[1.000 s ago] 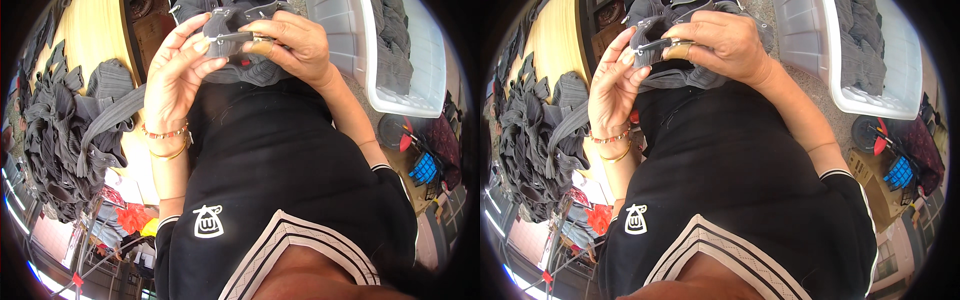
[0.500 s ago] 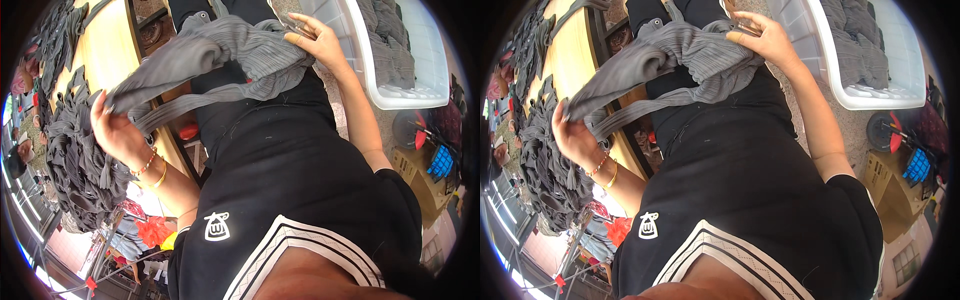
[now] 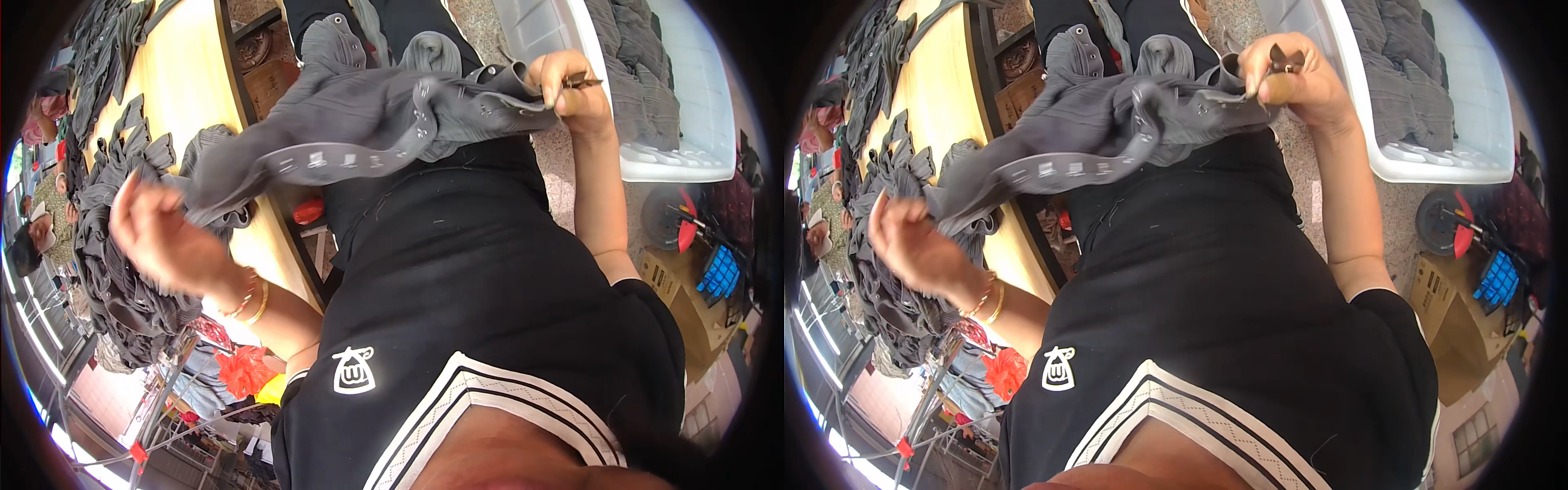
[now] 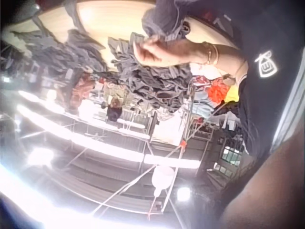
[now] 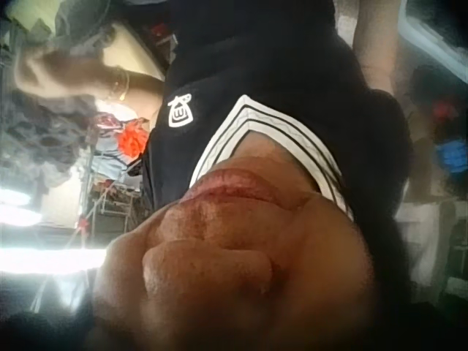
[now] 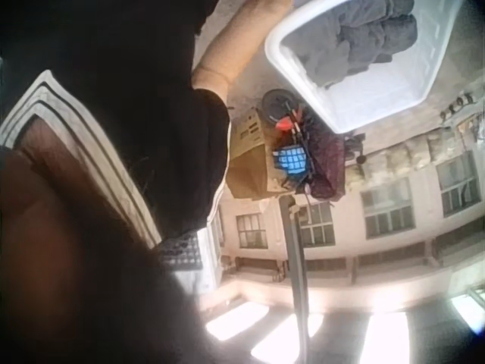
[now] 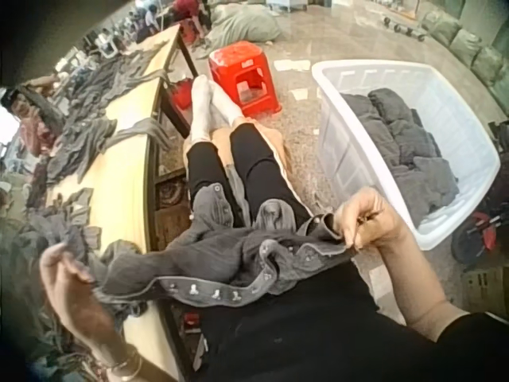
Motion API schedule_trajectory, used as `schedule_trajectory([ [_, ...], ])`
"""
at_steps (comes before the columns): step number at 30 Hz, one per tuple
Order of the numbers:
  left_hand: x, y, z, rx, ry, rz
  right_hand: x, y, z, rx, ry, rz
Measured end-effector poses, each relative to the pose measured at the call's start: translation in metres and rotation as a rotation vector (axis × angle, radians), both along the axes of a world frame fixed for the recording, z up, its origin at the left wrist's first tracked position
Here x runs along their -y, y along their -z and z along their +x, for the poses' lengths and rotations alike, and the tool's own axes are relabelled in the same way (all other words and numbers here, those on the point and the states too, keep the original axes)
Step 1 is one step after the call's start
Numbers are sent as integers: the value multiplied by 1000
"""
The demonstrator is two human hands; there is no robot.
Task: The person trims loose threads from a garment using thread clippers, places it into a bin, picks up another garment from the table, and trims threads around its clasps with the clippers.
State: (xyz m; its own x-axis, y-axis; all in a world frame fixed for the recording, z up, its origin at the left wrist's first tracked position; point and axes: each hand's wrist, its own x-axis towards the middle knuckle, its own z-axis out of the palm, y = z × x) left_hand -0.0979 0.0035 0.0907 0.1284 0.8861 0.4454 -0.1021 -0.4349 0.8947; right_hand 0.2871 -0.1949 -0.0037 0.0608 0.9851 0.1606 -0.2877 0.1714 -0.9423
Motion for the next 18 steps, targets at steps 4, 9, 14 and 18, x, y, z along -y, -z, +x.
schedule_trajectory([
  [4,40,18,94,-746,599,12,-27,-14,-27,-96,-221,148],
  [9,74,51,143,-859,861,176,-43,-38,-54,-185,-474,353],
  [14,61,45,141,-549,859,90,-29,-23,-48,117,197,-239],
  [18,50,12,129,-37,845,-502,-29,26,-40,84,8,-265],
])
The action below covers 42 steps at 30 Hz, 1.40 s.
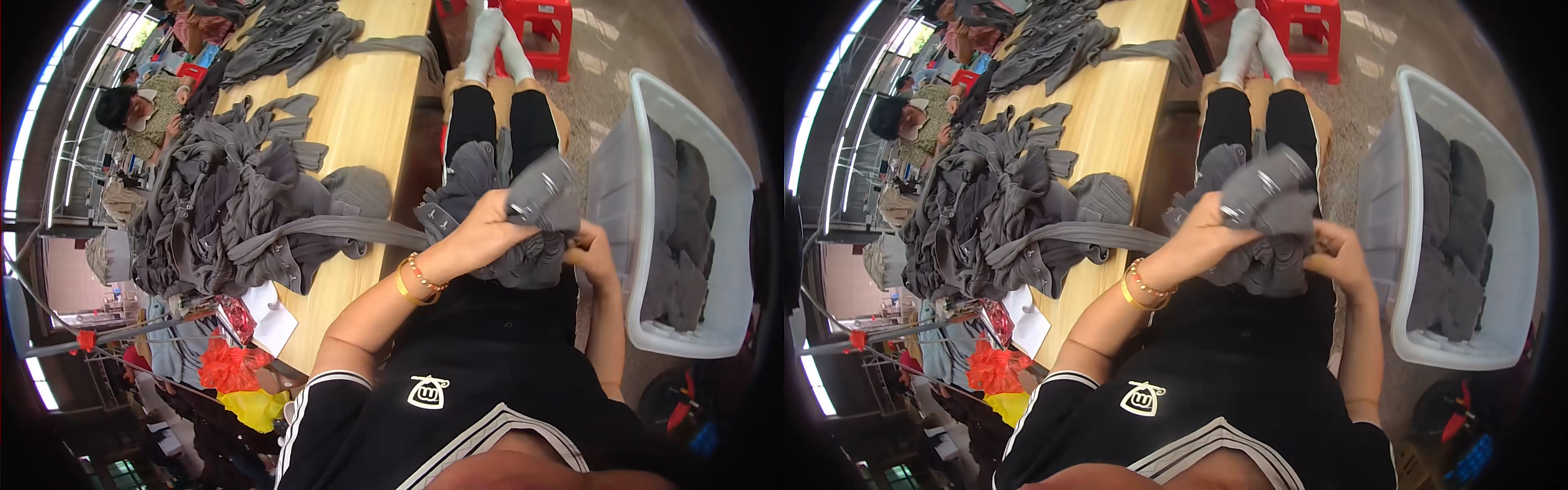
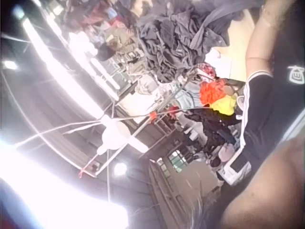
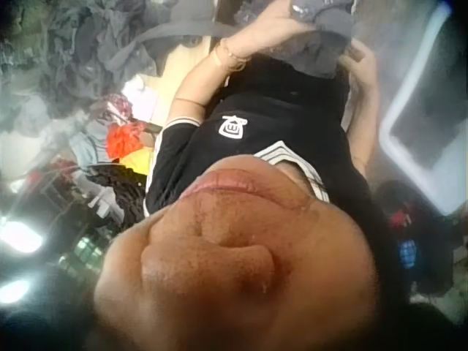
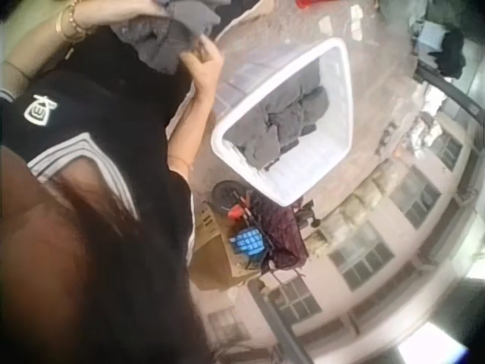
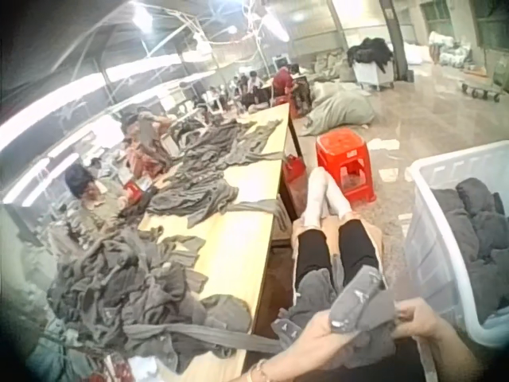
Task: The person trims loose threads from a garment using thread clippers, places it into a bin, picks up another garment from the table, and trims threads around its clasps with the clippers.
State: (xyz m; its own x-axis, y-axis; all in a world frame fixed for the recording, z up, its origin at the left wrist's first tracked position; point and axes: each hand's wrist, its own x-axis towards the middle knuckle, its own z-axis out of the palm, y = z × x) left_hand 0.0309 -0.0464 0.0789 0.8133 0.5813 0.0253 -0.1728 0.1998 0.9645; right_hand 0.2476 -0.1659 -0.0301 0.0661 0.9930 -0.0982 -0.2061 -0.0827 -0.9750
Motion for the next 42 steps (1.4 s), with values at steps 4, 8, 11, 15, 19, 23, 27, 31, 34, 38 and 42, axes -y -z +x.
schedule_trajectory([
  [4,-11,-29,-21,120,-240,86,-16,-11,-16,167,29,-47],
  [8,-34,-37,-52,255,-362,173,-20,-41,4,-139,182,21],
  [11,-54,-40,-65,122,-311,336,-17,-61,38,-670,291,293],
  [15,-41,-52,-41,-407,-111,558,-43,-162,2,-688,413,538],
  [19,-7,-31,12,-297,205,719,-56,-195,-42,-615,73,607],
  [23,7,-39,28,-55,316,715,-54,-203,-55,-353,-84,345],
  [27,-25,-44,18,-21,106,240,-61,-184,-7,-251,242,470],
  [31,-160,-98,-56,-110,-309,740,-55,-162,44,-352,384,461],
  [34,-260,-187,-113,92,-875,197,-51,-131,62,-347,467,422],
  [38,-331,-225,-210,82,-970,168,-50,-94,55,-163,550,267],
  [42,-341,-141,-257,-445,-1197,36,-41,-55,44,-220,522,159],
])
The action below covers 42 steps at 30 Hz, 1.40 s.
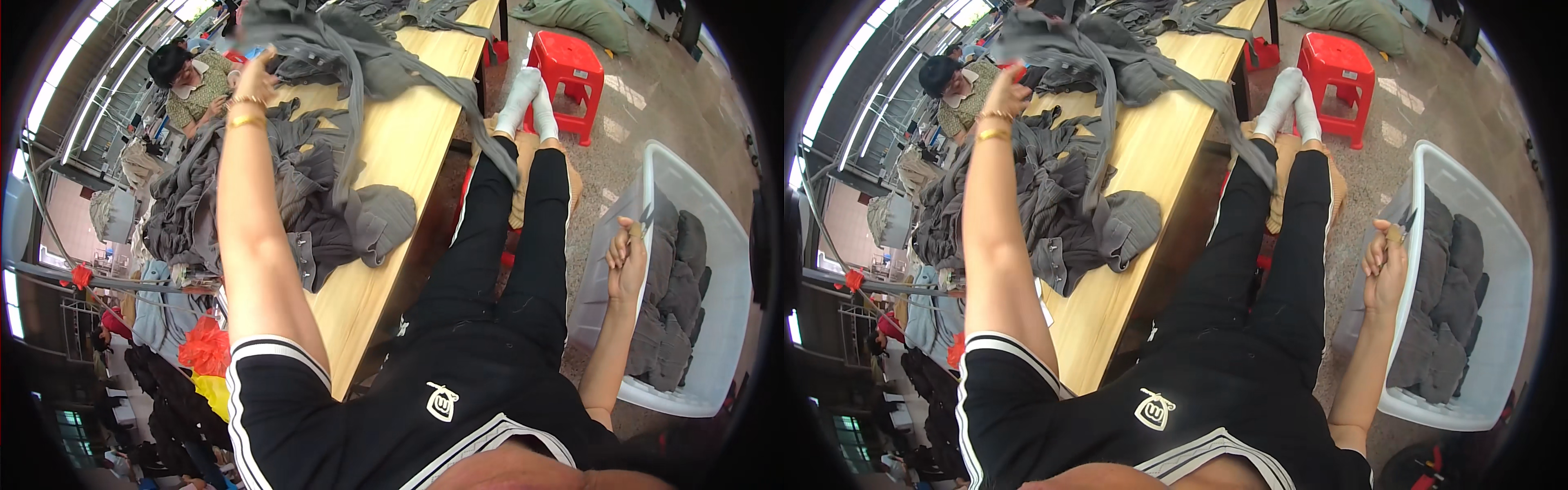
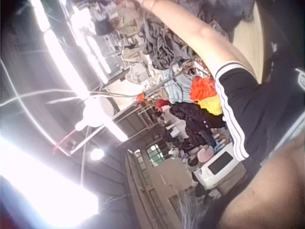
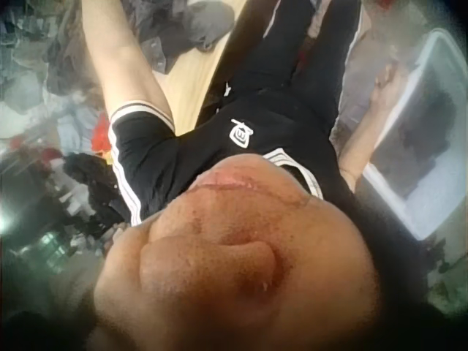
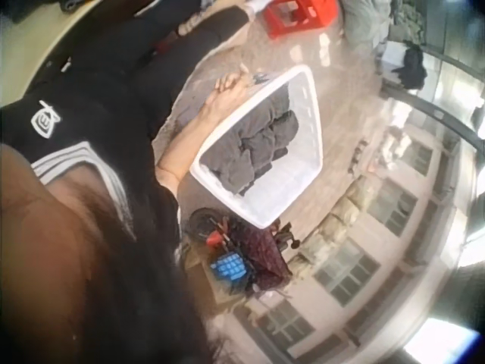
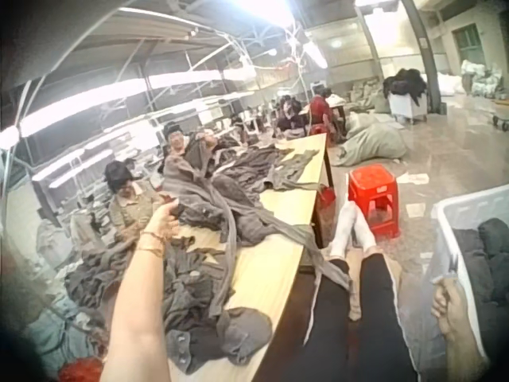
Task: The person trims loose threads from a garment using thread clippers, places it into a bin, picks up another garment from the table, and trims threads around its clasps with the clippers.
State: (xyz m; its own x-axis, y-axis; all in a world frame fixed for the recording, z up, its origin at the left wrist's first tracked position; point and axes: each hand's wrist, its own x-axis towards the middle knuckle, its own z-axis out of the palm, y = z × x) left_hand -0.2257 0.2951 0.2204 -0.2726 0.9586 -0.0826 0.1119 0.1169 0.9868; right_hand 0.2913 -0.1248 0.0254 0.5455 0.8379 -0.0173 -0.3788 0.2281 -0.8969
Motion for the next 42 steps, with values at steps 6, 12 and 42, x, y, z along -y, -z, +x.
schedule_trajectory([
  [6,127,91,89,48,597,117,11,33,-13,-57,-93,-119],
  [12,287,-7,164,-376,1008,1070,9,48,-36,-123,-125,-172],
  [42,365,49,130,226,785,1373,46,54,-72,-141,-163,-162],
])
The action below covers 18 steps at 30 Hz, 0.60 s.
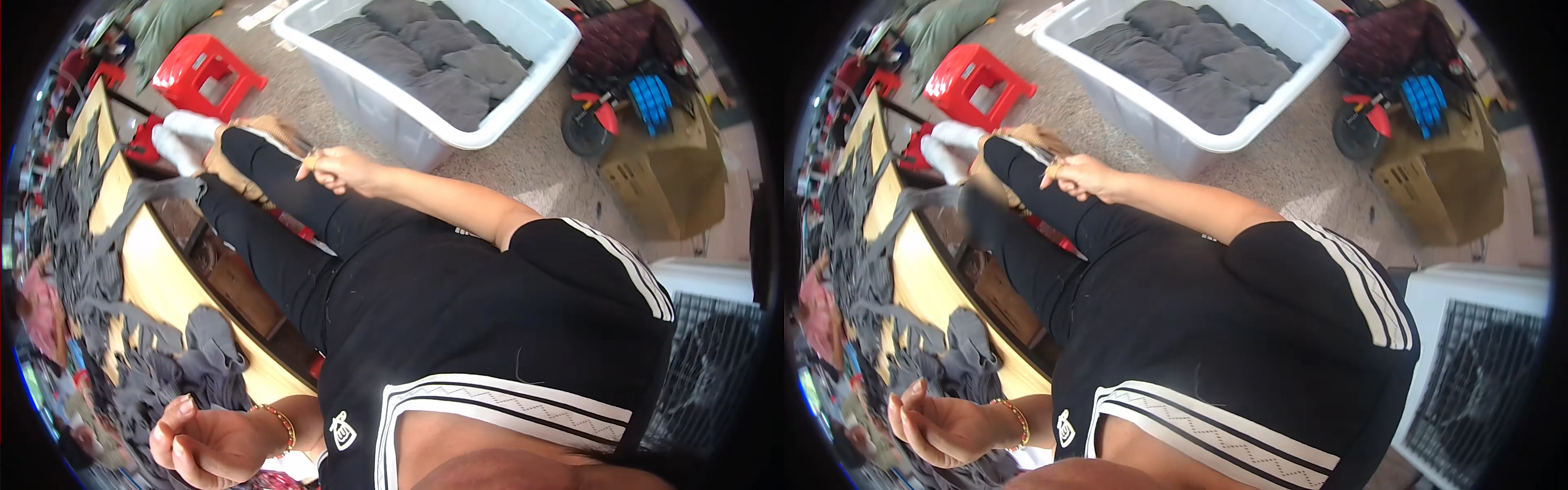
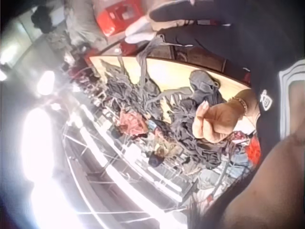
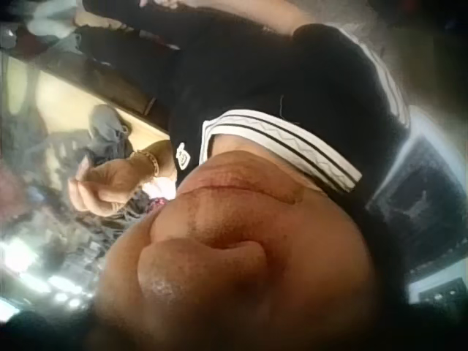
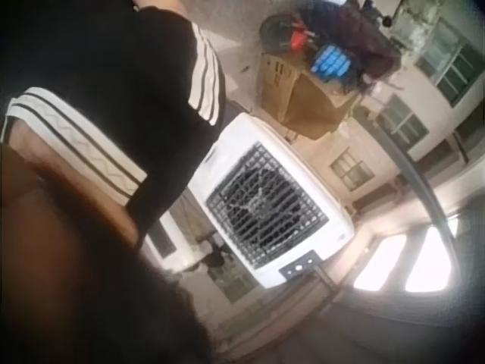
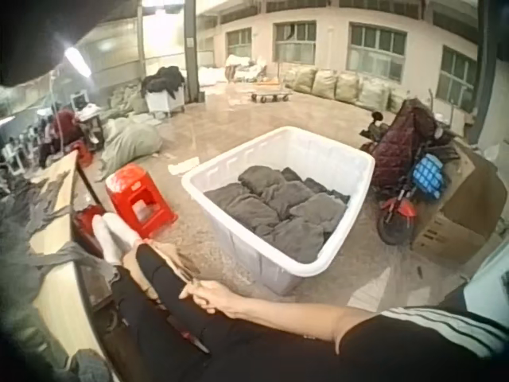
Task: The person trims loose threads from a garment using thread clippers, places it into a bin, picks up another garment from the table, and trims threads around its clasps with the clippers.
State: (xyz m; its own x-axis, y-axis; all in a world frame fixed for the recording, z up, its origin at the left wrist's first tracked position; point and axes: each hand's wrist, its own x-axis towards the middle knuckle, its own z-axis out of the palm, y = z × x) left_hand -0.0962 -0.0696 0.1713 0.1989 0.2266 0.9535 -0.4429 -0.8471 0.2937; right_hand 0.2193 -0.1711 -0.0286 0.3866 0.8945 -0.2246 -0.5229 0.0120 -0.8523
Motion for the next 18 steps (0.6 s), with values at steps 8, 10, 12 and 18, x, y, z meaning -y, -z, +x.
schedule_trajectory([
  [8,-4,4,9,-82,72,-71,20,8,-12,26,-17,36],
  [10,-5,1,11,-100,80,-51,22,8,-17,35,-28,20],
  [12,0,-4,17,-100,105,-14,27,9,-18,32,-47,5],
  [18,10,-11,20,-162,136,18,32,15,-28,30,-74,-3],
])
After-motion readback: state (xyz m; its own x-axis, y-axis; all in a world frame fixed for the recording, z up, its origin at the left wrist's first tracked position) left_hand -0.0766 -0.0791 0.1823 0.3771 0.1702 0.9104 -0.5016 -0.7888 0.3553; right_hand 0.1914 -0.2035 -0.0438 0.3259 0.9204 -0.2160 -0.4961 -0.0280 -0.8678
